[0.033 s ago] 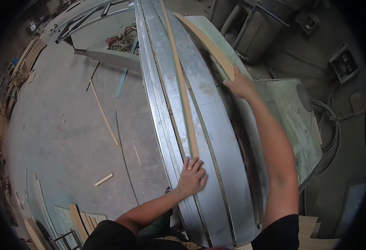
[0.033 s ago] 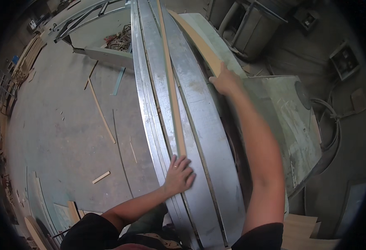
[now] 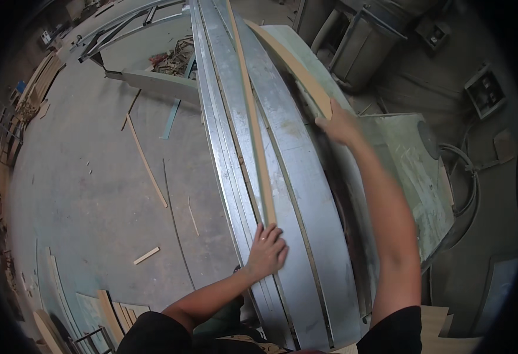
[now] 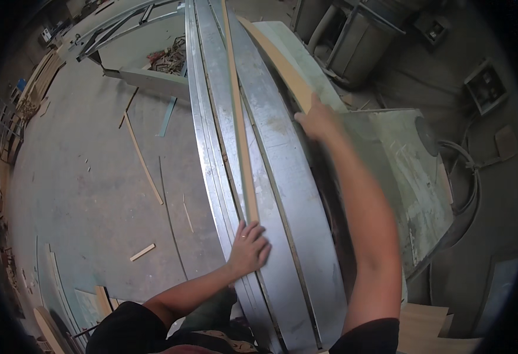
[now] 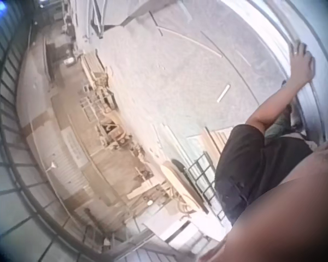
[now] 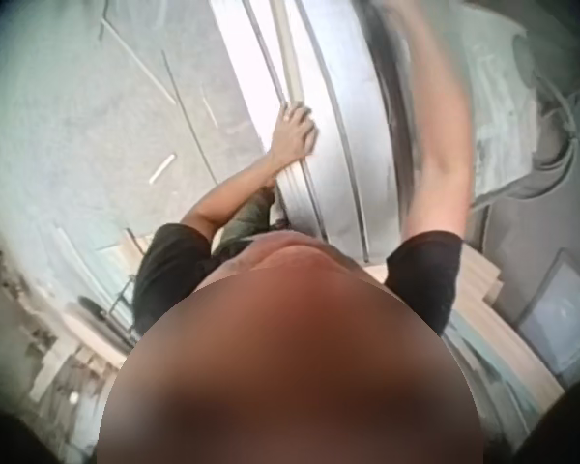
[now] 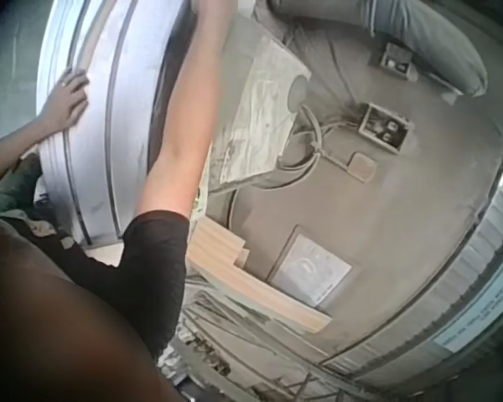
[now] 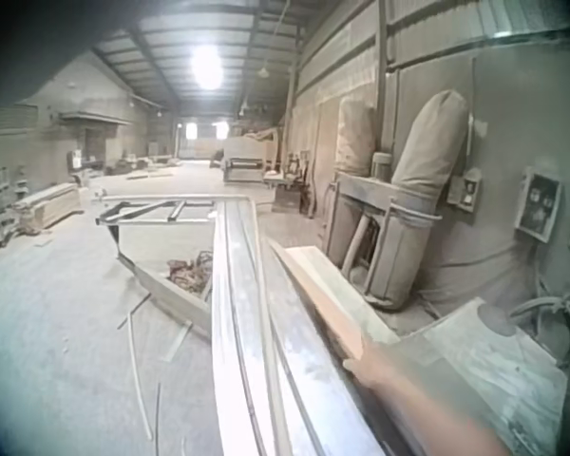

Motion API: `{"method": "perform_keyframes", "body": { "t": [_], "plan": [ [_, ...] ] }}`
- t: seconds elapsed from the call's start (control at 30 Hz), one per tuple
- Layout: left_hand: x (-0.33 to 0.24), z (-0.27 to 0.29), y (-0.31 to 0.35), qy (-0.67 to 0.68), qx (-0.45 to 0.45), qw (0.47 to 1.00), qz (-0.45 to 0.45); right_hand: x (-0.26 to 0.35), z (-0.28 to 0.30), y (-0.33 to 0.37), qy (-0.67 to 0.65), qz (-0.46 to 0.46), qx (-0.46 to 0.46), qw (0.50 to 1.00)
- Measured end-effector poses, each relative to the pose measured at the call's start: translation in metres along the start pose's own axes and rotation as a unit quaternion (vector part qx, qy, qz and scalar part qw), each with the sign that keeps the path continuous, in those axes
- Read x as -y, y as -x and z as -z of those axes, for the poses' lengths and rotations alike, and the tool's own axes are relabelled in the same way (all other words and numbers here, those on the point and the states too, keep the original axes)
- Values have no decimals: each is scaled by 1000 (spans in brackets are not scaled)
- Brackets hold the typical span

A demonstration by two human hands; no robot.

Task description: Measuring a wood plank with a tape measure and aligning it on a sliding table saw.

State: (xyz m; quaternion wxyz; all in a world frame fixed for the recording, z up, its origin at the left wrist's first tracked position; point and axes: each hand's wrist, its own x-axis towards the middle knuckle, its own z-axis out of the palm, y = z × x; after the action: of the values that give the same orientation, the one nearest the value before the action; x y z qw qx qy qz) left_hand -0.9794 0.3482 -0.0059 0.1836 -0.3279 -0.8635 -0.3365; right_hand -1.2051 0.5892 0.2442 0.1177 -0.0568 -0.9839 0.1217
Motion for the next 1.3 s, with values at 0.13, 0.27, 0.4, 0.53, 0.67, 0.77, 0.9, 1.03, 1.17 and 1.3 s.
{"method": "perform_keyframes", "body": {
  "t": [0.13,0.27,0.4,0.53,0.67,0.77,0.9,1.03,1.17,1.3],
  "plan": [
    [9,26,16,-6,-19,999,43,16,41,101,-19,-12,1,1000],
    [25,49,36,-26,-87,983,159,46,61,220,-6,-21,14,1000],
    [69,77,25,8,-93,971,219,85,96,328,12,-58,51,997],
    [81,80,16,32,-105,963,247,85,93,463,17,-60,28,998],
    [124,83,17,119,-87,916,372,110,88,583,-90,-210,118,966],
    [171,96,29,180,-136,895,386,85,18,680,-99,15,-107,989],
    [86,140,-6,303,-66,862,400,86,-55,775,-48,-242,184,952],
    [177,169,-115,263,-112,915,284,125,-27,772,-81,-286,311,903],
    [215,273,-376,653,-118,724,189,180,2,765,-169,-275,215,922],
    [246,280,-439,237,-142,949,152,225,14,752,-225,-389,147,881]
  ]
}}
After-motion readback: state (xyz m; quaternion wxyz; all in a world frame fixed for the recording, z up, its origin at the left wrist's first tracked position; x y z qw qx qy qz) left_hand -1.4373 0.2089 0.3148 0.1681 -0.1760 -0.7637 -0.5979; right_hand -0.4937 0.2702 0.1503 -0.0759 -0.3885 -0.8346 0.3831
